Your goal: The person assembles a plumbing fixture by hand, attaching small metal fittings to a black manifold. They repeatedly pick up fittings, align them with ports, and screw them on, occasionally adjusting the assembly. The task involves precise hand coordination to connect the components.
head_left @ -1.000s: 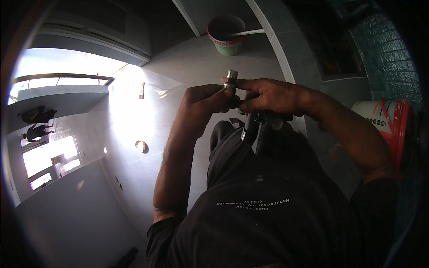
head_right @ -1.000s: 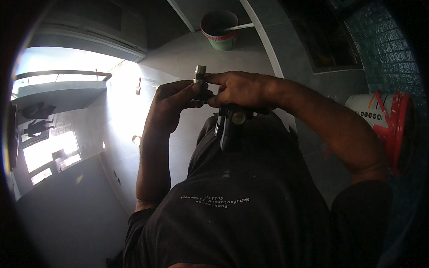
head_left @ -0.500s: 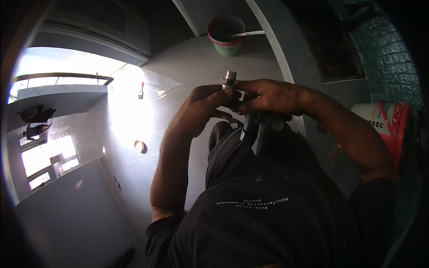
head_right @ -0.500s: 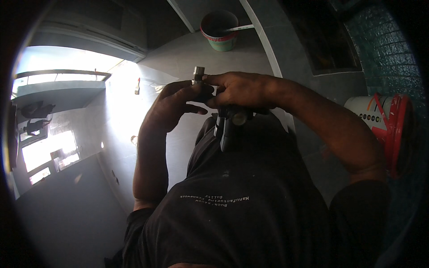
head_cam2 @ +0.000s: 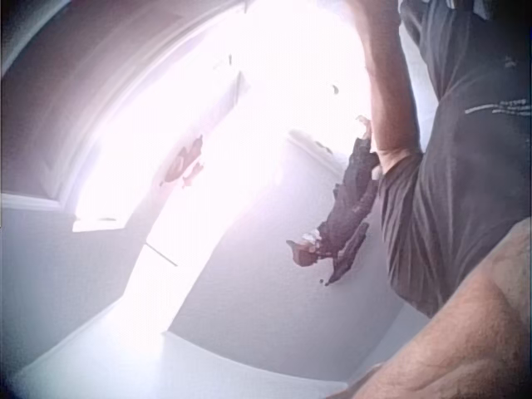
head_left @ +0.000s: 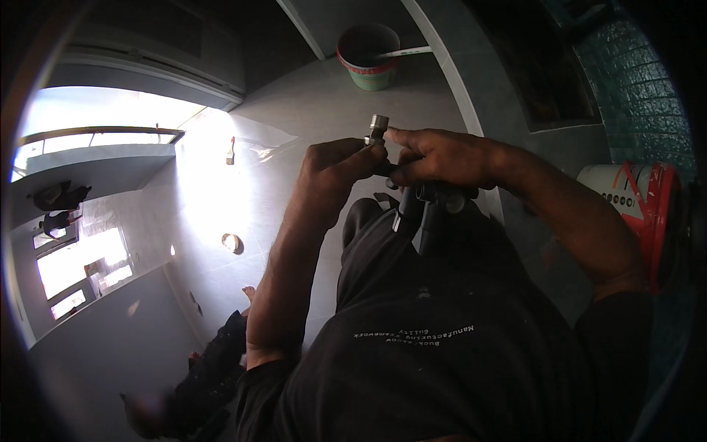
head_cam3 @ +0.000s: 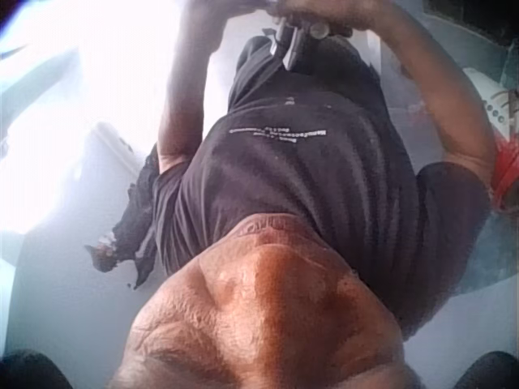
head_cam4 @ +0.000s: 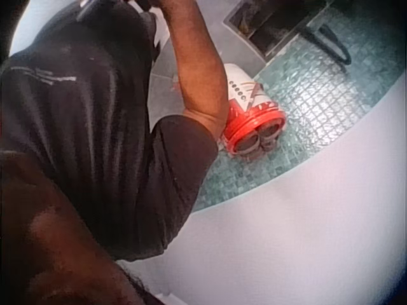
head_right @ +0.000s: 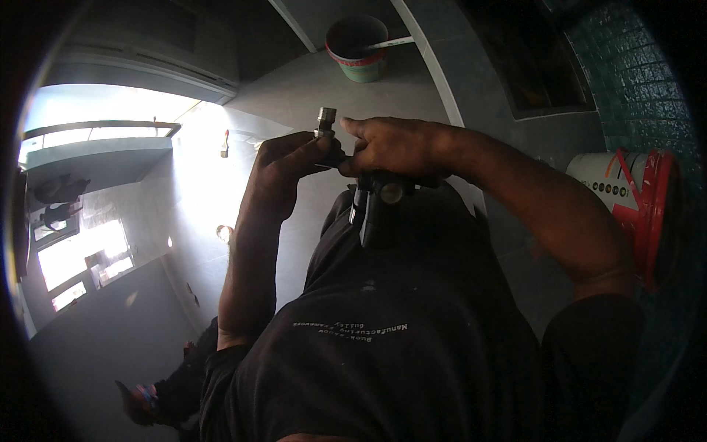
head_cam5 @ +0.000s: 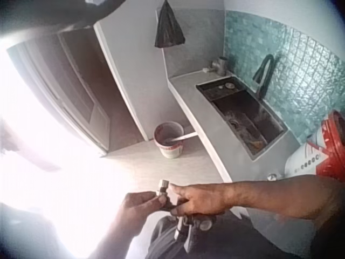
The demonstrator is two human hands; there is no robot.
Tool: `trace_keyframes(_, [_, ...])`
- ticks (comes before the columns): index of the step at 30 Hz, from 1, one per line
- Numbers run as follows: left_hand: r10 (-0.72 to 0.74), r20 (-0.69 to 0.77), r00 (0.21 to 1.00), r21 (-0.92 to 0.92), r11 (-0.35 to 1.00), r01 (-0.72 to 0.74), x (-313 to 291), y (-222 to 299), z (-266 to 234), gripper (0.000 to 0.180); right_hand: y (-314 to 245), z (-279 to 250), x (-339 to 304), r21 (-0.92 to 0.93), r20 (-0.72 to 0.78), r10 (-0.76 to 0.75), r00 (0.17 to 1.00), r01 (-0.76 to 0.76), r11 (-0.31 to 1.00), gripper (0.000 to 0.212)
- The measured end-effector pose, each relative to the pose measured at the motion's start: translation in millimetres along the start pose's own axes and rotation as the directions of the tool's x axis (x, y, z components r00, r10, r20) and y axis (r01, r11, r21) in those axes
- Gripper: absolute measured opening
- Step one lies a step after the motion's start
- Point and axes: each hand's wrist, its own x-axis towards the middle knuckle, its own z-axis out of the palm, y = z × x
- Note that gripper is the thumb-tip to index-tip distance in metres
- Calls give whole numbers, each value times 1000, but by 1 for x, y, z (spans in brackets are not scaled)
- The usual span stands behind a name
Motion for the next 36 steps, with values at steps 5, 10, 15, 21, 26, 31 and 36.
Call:
trace_keyframes(5, [82, -145, 986, 172, 983, -56, 1, -4, 8, 37, 2, -3, 4, -18, 15, 14, 1000, -14, 1000, 98])
trace_keyframes(10, [127, -218, 968, 358, 933, -42, 4, -4, 12, 39, 22, -5, 21, -16, -1, -55, 998, 55, 998, 97])
trace_keyframes(15, [5, -103, 995, 27, 1000, -2, 13, -2, 4, 41, 4, -10, 12, -29, -29, 0, 1000, -1, 1000, 60])
trace_keyframes(21, [25, 1, 1000, -240, 971, -24, 37, -26, -7, 48, -9, -19, 26, -177, 11, 96, 995, -93, 980, 59])
trace_keyframes(26, [-90, -29, 996, -652, 757, 49, 42, -33, 14, 46, 3, -21, 36, -224, -40, -50, 998, 40, 974, 73])
trace_keyframes(31, [-76, -78, 994, -765, 643, -11, 44, -44, 10, 45, 0, -32, 35, -345, -495, -270, 826, 98, 933, 76])
trace_keyframes(36, [-36, -50, 998, -841, 540, -23, 49, -55, 2, 41, 28, -53, -3, -42, -901, -238, 363, 472, 880, 58])
